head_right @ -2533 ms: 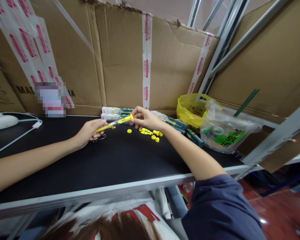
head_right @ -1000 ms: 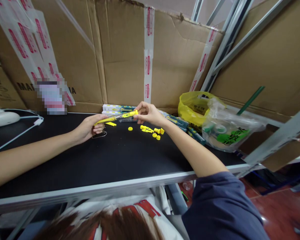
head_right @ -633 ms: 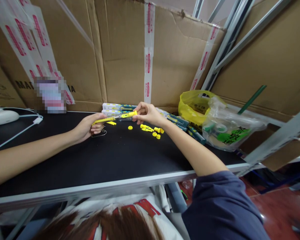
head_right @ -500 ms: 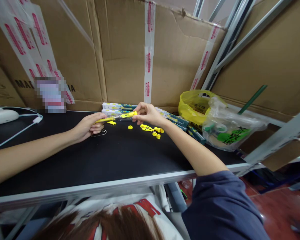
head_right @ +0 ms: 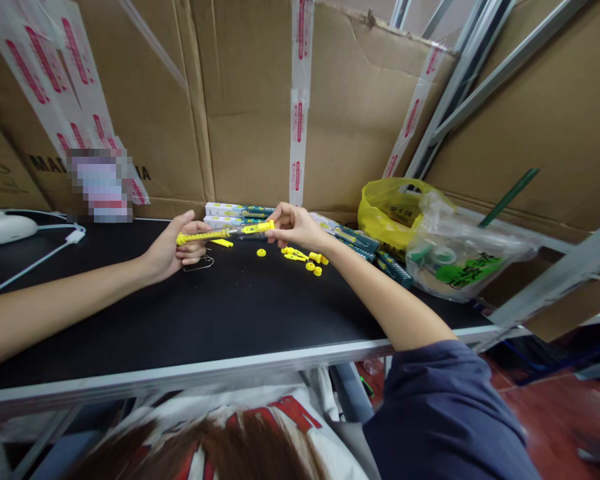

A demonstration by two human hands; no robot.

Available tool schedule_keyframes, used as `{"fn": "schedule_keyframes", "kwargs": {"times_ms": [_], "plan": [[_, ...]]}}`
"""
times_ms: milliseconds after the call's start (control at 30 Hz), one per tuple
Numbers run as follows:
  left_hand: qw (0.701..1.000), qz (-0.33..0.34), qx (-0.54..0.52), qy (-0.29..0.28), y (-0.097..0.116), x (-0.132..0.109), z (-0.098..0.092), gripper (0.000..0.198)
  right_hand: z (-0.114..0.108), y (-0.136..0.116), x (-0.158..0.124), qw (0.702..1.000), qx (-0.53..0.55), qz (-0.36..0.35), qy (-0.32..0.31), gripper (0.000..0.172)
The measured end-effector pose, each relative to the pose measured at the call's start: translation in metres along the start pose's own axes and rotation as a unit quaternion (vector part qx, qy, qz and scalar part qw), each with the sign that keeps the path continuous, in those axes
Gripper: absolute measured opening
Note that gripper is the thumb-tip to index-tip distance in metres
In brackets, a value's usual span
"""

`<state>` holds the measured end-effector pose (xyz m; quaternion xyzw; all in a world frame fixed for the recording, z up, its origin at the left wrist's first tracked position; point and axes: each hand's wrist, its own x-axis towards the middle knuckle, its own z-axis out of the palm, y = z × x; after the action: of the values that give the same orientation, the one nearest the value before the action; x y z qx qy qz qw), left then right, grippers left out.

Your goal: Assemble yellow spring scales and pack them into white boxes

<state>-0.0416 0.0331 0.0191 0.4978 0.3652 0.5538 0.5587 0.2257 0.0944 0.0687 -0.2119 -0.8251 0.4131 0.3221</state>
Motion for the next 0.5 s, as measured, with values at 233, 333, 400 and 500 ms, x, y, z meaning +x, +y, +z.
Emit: {"fn": "schedule_keyframes", "kwargs": {"times_ms": [233,333,400,500], "plan": [[0.999,-0.009,-0.040,0.020,0.001,0.001,0.004,0.031,-0.008,-0.007,-0.002,1.000,-0.010,0.007,-0.015,0.044],[0.998,-0.005,-0.053,0.018,0.000,0.001,0.003,0.029,-0.011,-0.011,-0.003,1.000,-0.009,0.012,-0.018,0.048],[0.998,-0.002,-0.056,0.017,0.000,0.002,0.002,0.030,-0.012,-0.013,-0.003,1.000,-0.008,0.018,-0.018,0.048],[0.998,-0.006,-0.055,0.018,0.000,0.001,0.002,0.030,-0.012,-0.015,-0.004,0.999,-0.008,0.026,-0.022,0.045]]}}
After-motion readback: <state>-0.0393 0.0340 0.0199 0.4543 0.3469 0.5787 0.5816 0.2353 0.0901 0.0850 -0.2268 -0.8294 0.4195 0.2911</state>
